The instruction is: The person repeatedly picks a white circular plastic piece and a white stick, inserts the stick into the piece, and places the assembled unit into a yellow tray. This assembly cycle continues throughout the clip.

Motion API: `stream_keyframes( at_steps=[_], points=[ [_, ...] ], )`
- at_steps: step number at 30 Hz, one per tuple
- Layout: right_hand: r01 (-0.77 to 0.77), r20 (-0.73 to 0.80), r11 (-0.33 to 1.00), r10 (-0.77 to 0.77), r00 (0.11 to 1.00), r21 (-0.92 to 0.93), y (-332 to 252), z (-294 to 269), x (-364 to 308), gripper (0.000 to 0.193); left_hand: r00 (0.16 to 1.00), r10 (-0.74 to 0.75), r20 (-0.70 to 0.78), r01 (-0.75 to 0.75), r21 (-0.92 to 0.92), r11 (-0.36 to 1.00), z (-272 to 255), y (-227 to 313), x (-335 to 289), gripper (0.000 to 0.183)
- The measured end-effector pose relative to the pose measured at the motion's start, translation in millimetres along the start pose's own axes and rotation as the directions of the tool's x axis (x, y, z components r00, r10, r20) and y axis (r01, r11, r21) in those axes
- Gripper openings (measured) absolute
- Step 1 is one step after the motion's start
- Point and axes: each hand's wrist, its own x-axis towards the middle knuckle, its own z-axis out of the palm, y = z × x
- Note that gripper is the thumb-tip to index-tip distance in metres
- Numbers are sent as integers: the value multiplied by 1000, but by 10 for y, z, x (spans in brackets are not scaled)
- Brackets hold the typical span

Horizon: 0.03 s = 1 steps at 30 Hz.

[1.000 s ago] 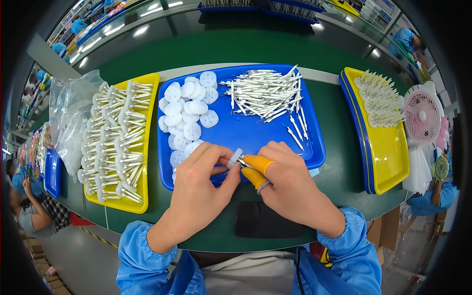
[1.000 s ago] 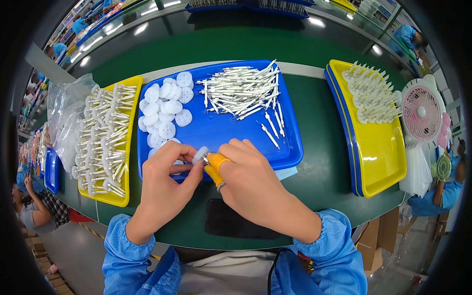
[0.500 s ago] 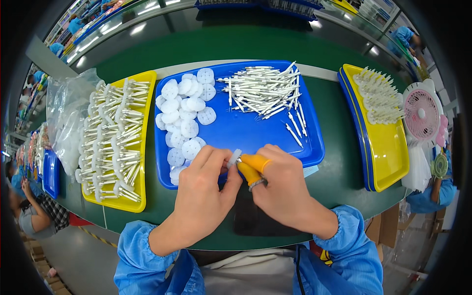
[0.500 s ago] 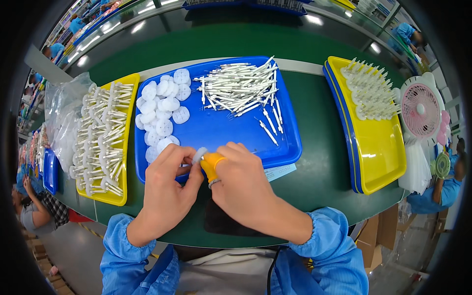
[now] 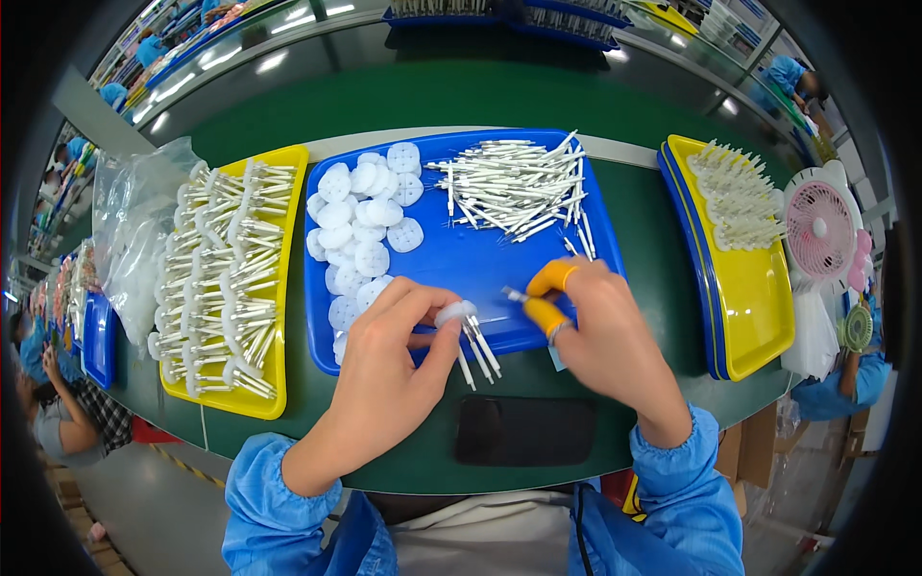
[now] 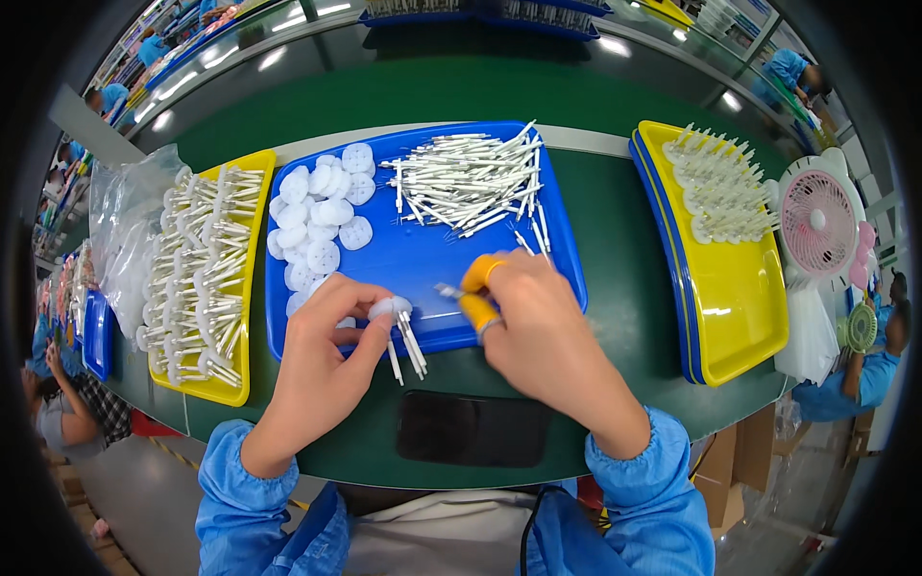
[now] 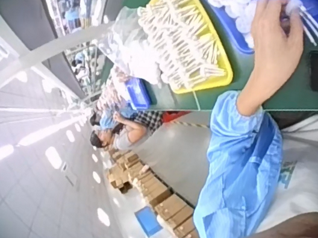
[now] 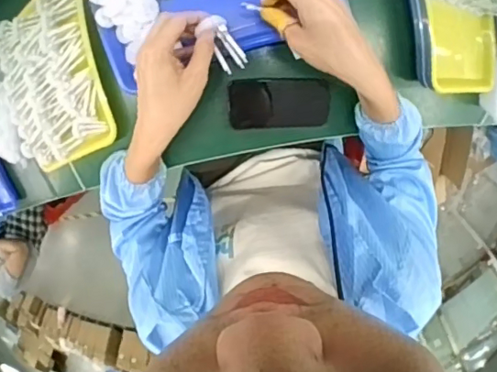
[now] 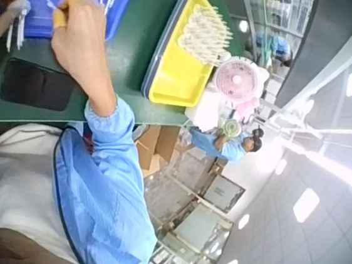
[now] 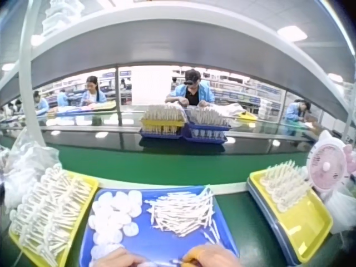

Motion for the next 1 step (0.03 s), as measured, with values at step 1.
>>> stream_keyframes(
  at_steps=[1],
  points=[
    [-95,115,984,78,990,150,-161,-25,-10,17,999,-36,15,37,-29,999,-5,-17,-5,16]
  ],
)
